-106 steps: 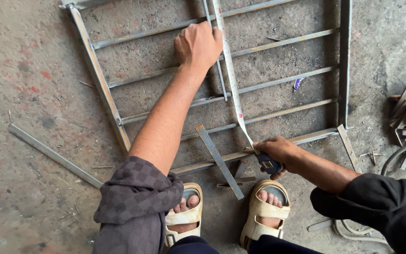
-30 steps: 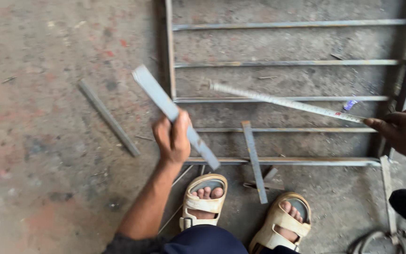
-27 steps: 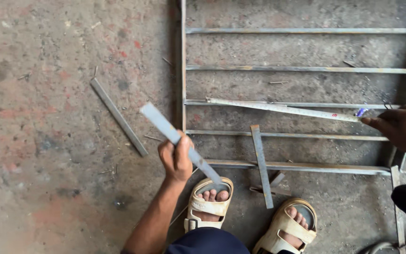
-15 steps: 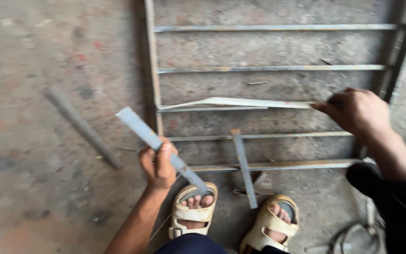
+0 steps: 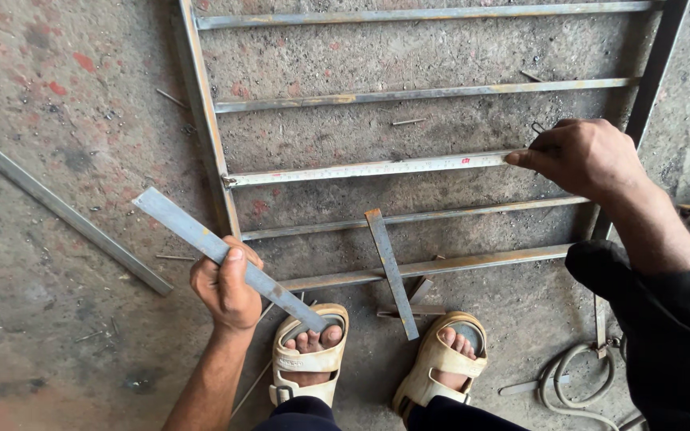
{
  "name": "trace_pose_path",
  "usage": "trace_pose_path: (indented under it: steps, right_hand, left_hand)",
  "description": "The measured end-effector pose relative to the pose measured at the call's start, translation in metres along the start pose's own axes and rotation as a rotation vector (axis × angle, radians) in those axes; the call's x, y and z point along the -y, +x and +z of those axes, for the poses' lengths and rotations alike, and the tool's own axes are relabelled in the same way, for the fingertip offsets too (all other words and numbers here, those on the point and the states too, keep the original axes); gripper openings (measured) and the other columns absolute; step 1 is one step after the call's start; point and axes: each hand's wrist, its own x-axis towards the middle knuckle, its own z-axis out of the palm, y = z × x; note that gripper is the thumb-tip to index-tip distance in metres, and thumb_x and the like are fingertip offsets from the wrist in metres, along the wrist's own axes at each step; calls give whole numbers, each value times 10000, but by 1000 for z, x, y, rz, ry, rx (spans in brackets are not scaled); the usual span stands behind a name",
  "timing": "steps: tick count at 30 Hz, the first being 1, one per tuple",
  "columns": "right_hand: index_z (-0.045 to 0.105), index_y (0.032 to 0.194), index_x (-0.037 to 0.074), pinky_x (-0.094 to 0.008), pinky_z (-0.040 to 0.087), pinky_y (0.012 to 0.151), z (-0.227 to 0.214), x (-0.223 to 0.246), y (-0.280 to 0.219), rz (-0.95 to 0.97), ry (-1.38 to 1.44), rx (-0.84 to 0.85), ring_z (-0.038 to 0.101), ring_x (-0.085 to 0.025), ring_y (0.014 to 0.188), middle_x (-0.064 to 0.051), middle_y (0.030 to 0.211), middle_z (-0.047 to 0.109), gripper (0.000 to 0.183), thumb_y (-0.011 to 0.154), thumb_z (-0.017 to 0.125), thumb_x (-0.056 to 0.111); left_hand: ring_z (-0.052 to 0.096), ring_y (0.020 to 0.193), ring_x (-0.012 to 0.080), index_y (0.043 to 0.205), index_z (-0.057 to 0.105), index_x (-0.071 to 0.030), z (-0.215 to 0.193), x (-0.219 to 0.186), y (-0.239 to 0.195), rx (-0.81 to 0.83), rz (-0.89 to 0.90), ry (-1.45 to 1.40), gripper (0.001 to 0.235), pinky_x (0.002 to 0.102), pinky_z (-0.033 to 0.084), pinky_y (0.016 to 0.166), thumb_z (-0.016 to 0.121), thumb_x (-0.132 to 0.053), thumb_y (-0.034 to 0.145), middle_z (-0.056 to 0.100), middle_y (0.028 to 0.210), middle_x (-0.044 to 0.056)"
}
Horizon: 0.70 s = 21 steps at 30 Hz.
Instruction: The person welds and measures components for a metal window or door frame on a fabrication floor. They use a welding tool to join pieces, then use a tape measure and a straight edge tool to verify the alignment and spacing of the horizontal bars.
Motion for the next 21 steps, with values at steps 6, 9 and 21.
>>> trace_pose_path:
  steps: [6, 9, 21]
  right_hand:
    - [854, 960, 194, -405, 629, 727, 6, -17, -13, 62, -62, 79, 775, -245, 795, -31, 906, 787, 536, 883, 677, 693]
    - [851, 949, 187, -364, 639, 731, 17, -14, -19, 18, -91, 69, 785, -217, 755, -29, 854, 788, 564, 910, 662, 717]
    - [850, 997, 203, -408, 625, 738, 11, 1, 1, 66, -17, 56, 771, -253, 793, -30, 912, 787, 552, 861, 679, 710]
  left_hand:
    - [527, 567, 131, 736, 574, -13, 5, 2, -4, -3, -27, -118, 352, 301, 410, 548, 511, -224, 1011, 572, 640, 54]
    - [563, 617, 146, 867, 610, 24, 2, 6, -5, -83, -145, -193, 255, 329, 456, 576, 561, -203, 972, 591, 676, 73]
    - [568, 614, 154, 831, 619, 11, 6, 5, -4, 5, -75, -123, 293, 319, 437, 580, 540, -214, 1001, 615, 688, 75]
